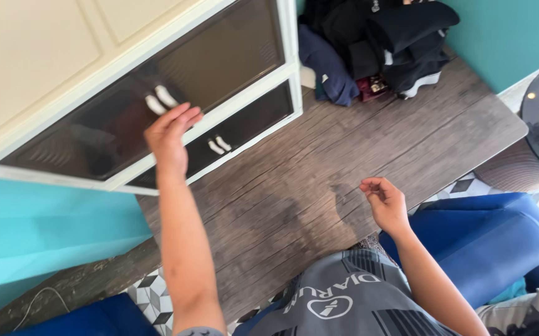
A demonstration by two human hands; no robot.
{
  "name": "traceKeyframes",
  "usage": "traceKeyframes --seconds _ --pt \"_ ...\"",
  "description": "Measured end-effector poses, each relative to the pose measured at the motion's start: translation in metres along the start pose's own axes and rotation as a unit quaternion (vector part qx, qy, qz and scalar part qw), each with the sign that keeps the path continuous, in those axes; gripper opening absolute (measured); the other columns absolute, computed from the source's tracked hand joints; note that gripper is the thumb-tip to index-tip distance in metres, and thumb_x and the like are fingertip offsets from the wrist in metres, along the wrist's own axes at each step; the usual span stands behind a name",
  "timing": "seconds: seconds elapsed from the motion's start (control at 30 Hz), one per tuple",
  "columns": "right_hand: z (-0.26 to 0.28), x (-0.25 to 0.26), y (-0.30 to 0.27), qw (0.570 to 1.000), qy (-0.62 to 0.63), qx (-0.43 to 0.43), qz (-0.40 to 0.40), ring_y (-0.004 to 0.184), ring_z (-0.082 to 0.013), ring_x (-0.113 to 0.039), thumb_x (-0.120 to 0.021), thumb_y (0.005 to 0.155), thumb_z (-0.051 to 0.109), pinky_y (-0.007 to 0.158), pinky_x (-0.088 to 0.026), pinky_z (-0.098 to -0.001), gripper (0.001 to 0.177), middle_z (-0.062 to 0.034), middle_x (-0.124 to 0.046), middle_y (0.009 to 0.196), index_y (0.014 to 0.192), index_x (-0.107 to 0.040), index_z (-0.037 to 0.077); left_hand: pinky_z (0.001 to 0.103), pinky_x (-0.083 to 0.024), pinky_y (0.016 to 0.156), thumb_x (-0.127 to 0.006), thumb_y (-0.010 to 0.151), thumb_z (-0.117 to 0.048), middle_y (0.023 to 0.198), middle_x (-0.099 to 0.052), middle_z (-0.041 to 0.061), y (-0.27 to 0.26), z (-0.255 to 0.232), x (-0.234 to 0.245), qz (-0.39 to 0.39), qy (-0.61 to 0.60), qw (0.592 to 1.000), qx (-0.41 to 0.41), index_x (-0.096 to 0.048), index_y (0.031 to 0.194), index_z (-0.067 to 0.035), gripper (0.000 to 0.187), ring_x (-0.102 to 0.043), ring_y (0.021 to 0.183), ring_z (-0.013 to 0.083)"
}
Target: The person picks up a dark t-shirt from a stack, spreads it flat on a wooden surface, and performs several folds to form a compact rectangle before placing it inside a drawer.
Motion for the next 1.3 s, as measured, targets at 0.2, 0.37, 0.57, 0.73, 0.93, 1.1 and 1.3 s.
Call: traceKeyframes --seconds 0.2,0.37,0.57,0.73,0.93,1.1,1.3 --pt "0.0 0.062 0.063 0.998 -0.044 0.022 -0.03 0.089 -0.0093 -0.067 -0.064 0.096 0.003 0.081 -0.053 -0.0248 0.018 -0.004 -0.075 0.099 0.113 -0.068 0.002 0.045 -0.057 0.102 -0.064 0.099 -0.001 0.119 -0.071 0.026 -0.021 -0.021 -0.016 -0.035 0.029 0.998 0.034 -0.066 0.127 0.007 0.029 -0.073 0.108 0.0345" --pt "0.006 0.108 0.183 0.994 -0.102 0.046 -0.018 0.084 -0.01 -0.066 -0.069 0.098 0.007 0.076 -0.052 -0.0259 0.013 -0.0052 -0.073 0.095 0.111 -0.07 0.002 0.046 -0.052 0.111 -0.061 0.1 -0.003 0.126 -0.071 0.023 -0.076 0.001 -0.042 -0.009 -0.003 1.0 0.02 -0.066 0.129 0.008 0.031 -0.069 0.118 0.0329" --pt "0.059 0.139 0.349 0.963 -0.135 0.23 -0.026 0.095 -0.0197 -0.073 -0.069 0.096 -0.001 0.079 -0.058 -0.0303 0.018 -0.0109 -0.073 0.107 0.114 -0.069 0.002 0.037 -0.05 0.106 -0.065 0.085 0.0 0.13 -0.07 0.006 -0.211 0.154 -0.079 -0.188 0.134 0.942 0.244 -0.057 0.097 0.001 0.014 -0.068 0.121 0.0214" --pt "0.105 0.139 0.488 0.931 -0.224 0.287 -0.032 0.102 -0.0324 -0.069 -0.069 0.092 -0.008 0.088 -0.057 -0.039 0.034 -0.0166 -0.065 0.116 0.124 -0.065 0.002 0.03 -0.049 0.08 -0.06 0.09 -0.008 0.12 -0.076 0.005 -0.34 0.27 -0.133 -0.205 0.204 0.844 0.452 -0.065 0.134 -0.013 0.045 -0.068 0.102 0.0173" --pt "0.158 0.095 0.589 0.883 -0.231 0.408 -0.03 0.124 -0.0392 -0.061 -0.073 0.09 -0.009 0.1 -0.057 -0.0382 0.054 -0.0199 -0.054 0.146 0.14 -0.056 0.002 0.033 -0.052 0.097 -0.068 0.091 -0.007 0.119 -0.077 0.013 -0.334 0.305 -0.204 -0.146 0.161 0.883 0.416 -0.063 0.134 -0.006 0.043 -0.069 0.109 0.0175" --pt "0.154 0.06 0.645 0.961 -0.134 0.244 0.014 0.099 -0.0347 -0.069 -0.073 0.085 -0.002 0.091 -0.056 -0.0369 0.078 -0.0201 -0.052 0.142 0.153 -0.035 0.005 0.032 -0.051 0.099 -0.069 0.092 -0.008 0.12 -0.077 0.014 -0.302 0.301 -0.201 -0.176 0.186 0.883 0.395 -0.062 0.135 -0.006 0.044 -0.069 0.111 0.017" --pt "0.112 0.056 0.625 0.947 -0.271 0.166 0.042 0.101 -0.0295 -0.068 -0.084 0.089 0.02 0.09 -0.053 -0.0395 0.033 -0.0152 -0.073 0.103 0.114 -0.069 0.004 0.033 -0.054 0.098 -0.068 0.091 -0.007 0.119 -0.077 0.016 -0.297 0.307 -0.202 -0.2 0.193 0.88 0.385 -0.062 0.134 -0.006 0.044 -0.071 0.11 0.0192"
Point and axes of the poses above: each hand's wrist, its own y-axis towards the middle knuckle, its own x-axis out of the back of the hand, z = x × y, the point moved 8 cm from there along y, towards the middle knuckle
